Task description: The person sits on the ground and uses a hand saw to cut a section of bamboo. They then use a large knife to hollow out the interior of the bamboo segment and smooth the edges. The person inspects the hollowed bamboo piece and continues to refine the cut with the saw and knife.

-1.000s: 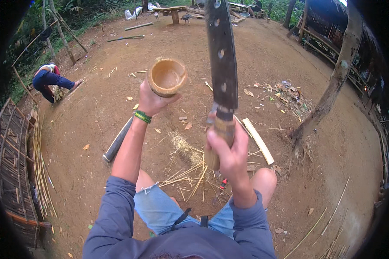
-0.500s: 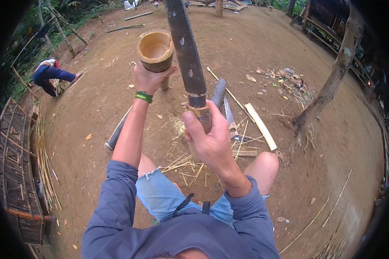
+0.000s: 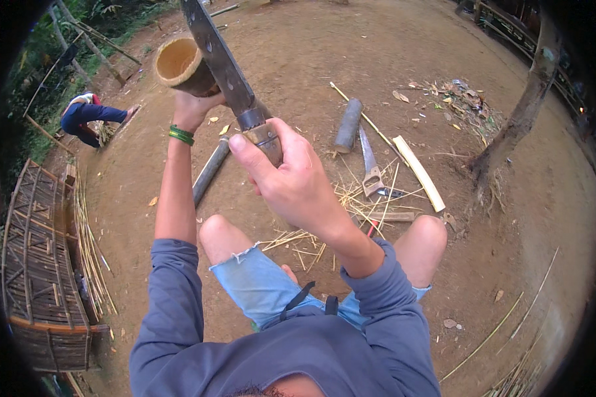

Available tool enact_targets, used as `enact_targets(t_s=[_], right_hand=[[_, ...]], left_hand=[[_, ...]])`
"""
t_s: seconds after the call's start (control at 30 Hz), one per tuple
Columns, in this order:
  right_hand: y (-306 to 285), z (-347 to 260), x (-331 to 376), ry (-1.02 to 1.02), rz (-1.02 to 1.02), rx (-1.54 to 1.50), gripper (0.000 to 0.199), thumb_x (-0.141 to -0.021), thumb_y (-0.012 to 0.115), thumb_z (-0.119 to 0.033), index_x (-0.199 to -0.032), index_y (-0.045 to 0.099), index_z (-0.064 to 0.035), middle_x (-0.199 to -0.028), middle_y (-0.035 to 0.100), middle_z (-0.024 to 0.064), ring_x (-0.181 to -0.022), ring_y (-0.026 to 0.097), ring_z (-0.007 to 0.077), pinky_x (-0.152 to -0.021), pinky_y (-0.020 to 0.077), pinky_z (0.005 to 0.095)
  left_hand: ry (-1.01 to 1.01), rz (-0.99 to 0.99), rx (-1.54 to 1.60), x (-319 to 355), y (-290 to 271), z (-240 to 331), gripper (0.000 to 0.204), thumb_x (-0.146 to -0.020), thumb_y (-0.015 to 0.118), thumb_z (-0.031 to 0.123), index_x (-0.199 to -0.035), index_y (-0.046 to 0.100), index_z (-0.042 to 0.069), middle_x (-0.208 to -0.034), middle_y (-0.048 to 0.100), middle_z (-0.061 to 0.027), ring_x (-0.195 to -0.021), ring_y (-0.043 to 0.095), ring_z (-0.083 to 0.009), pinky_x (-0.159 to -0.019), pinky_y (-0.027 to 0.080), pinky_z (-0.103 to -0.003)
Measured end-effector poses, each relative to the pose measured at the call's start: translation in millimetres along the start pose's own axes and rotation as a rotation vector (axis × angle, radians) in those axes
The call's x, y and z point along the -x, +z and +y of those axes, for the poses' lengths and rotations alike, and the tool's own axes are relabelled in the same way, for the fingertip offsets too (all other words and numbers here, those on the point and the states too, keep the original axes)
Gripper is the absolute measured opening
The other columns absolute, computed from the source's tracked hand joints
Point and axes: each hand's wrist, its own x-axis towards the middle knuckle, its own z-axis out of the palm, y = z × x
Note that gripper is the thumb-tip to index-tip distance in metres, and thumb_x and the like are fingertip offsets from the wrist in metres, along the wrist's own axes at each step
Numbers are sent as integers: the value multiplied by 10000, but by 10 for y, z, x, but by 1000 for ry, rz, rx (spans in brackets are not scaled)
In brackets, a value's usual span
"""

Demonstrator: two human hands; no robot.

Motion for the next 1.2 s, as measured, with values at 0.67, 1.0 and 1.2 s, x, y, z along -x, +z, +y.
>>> enact_targets(t_s=[0.67,1.0,1.2], right_hand=[[-730,456,520,52,145,167,331,-1024,691,-263,-1195,601,6,-712,579,-35,-600,552,51,-535,445,245],[-1358,1780,710,545,301,165,303,-973,759,-277,-1062,633,-17,-660,598,-23,-531,576,75,-485,438,261],[-1191,1735,737,552,314,153,265,-970,756,-247,-1027,624,-25,-652,596,-28,-518,548,71,-488,431,265]], left_hand=[[34,-93,-188,248,-406,-119,856,-591,1017,162,-1347,632,48,-1321,678,-68,-1215,633,-207,-1078,513,-394],[33,-58,94,-180,-946,-40,815,-662,809,14,-1428,533,2,-1432,609,-167,-1374,542,-315,-1199,393,-467],[22,102,222,-199,-1338,-173,612,-725,764,-93,-1312,627,13,-1281,666,-94,-1263,598,-270,-1125,448,-425]])
